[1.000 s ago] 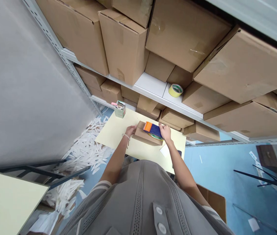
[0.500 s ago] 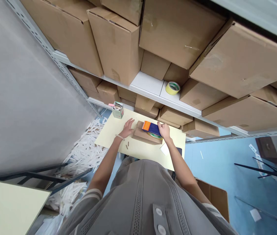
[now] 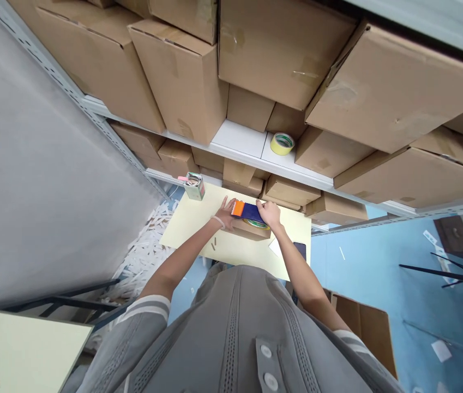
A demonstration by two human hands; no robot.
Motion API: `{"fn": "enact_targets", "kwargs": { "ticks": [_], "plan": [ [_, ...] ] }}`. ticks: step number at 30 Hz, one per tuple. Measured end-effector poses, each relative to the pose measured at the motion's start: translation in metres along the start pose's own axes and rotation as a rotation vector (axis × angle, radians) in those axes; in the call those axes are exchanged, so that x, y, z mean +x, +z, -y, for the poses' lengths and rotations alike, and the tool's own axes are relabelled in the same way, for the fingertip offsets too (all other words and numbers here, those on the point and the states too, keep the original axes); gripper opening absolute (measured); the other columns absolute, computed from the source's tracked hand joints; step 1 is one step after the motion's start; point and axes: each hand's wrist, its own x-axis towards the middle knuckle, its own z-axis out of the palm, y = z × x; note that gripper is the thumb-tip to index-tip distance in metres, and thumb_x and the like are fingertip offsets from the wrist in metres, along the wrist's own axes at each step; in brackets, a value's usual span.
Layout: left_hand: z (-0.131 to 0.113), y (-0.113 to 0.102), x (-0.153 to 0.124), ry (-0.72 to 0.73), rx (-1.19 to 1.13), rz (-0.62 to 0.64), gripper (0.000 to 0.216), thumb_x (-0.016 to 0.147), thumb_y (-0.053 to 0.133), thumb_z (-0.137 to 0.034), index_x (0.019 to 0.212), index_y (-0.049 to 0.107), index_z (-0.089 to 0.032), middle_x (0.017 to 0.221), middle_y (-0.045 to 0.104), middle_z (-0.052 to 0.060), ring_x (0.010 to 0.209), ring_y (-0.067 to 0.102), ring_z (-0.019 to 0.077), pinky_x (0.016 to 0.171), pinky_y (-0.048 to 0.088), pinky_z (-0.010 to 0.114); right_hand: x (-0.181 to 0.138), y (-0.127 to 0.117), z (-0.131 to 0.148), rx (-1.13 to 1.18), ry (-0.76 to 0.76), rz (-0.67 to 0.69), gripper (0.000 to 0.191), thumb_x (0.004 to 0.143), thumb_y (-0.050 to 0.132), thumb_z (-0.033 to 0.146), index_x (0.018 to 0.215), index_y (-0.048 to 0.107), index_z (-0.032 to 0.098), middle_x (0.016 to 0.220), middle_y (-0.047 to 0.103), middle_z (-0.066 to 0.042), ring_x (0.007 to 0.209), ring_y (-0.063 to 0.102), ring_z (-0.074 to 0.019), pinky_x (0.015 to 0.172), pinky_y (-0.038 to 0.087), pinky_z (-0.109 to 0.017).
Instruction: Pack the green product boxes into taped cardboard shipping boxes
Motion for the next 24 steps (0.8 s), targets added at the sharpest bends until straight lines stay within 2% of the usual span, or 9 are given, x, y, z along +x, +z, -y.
{"fn": "enact_targets", "kwargs": {
  "ticks": [4,7,10,13,15,17,20,24],
  "plan": [
    [-0.003,0.001,0.002,-0.058,0.033,0.004,0.122,0.054,0.076,-0.037,0.150,0.008,-0.003,0.154,0.019,0.025,0.144,0.009,0.0370,0.113,-0.011,0.056,-0.005,-0.014,-0.014,-0.076,-0.005,0.037,0.062,0.094,0.029,0.054,0.071,0.073,0.016,0.081,0.072,-0.015,0.084,0.067,-0.0243,0.068,0.041,-0.028],
    [-0.003,0.001,0.003,-0.055,0.047,0.012,0.119,0.055,0.075,-0.031,0.149,0.010,-0.002,0.153,0.019,0.027,0.143,0.010,0.0374,0.112,-0.010,0.057,-0.012,-0.027,-0.035,-0.103,-0.007,0.062,0.064,0.094,0.026,0.054,0.073,0.074,0.015,0.083,0.072,-0.015,0.086,0.067,-0.0241,0.071,0.042,-0.028],
    [-0.002,0.001,0.002,-0.043,0.047,0.019,0.117,0.056,0.076,-0.032,0.149,0.012,-0.002,0.153,0.019,0.028,0.143,0.010,0.0379,0.112,-0.010,0.058,-0.017,-0.043,-0.075,-0.152,0.034,0.068,0.066,0.094,0.025,0.054,0.076,0.075,0.016,0.085,0.072,-0.015,0.088,0.067,-0.0243,0.072,0.043,-0.027],
    [-0.001,0.002,0.003,-0.051,0.047,0.039,0.120,0.054,0.078,-0.034,0.149,0.011,-0.003,0.153,0.018,0.028,0.143,0.011,0.0388,0.111,-0.011,0.058,-0.020,-0.056,-0.131,-0.205,0.078,0.089,0.065,0.094,0.025,0.054,0.078,0.075,0.016,0.087,0.072,-0.016,0.091,0.067,-0.0260,0.071,0.043,-0.028],
    [-0.001,0.002,0.004,-0.059,0.043,0.044,0.122,0.052,0.078,-0.034,0.149,0.010,-0.004,0.153,0.017,0.028,0.143,0.011,0.0392,0.111,-0.011,0.058,-0.022,-0.057,-0.163,-0.256,0.124,0.090,0.065,0.094,0.025,0.053,0.079,0.075,0.015,0.091,0.072,-0.017,0.093,0.067,-0.0274,0.072,0.043,-0.029],
    [-0.003,0.003,0.005,-0.061,0.039,0.043,0.122,0.052,0.077,-0.034,0.149,0.009,-0.004,0.153,0.017,0.027,0.143,0.011,0.0391,0.111,-0.010,0.058,-0.024,-0.050,-0.183,-0.291,0.146,0.109,0.063,0.095,0.025,0.049,0.081,0.076,0.014,0.094,0.071,-0.018,0.095,0.066,-0.0281,0.074,0.044,-0.030],
    [-0.004,0.003,0.006,-0.062,0.042,0.037,0.121,0.052,0.076,-0.034,0.149,0.010,-0.005,0.153,0.018,0.027,0.143,0.011,0.0385,0.112,-0.009,0.057,-0.021,-0.033,-0.184,-0.326,0.156,0.133,0.060,0.095,0.026,0.045,0.087,0.075,0.011,0.099,0.070,-0.021,0.097,0.066,-0.0294,0.077,0.044,-0.032],
    [-0.006,0.003,0.006,-0.070,0.056,0.039,0.120,0.052,0.076,-0.034,0.149,0.011,-0.005,0.153,0.019,0.028,0.143,0.011,0.0385,0.112,-0.010,0.057,-0.009,-0.018,-0.158,-0.317,0.149,0.146,0.055,0.095,0.031,0.041,0.096,0.074,0.007,0.104,0.069,-0.022,0.100,0.065,-0.0294,0.080,0.043,-0.032]
  ]
}}
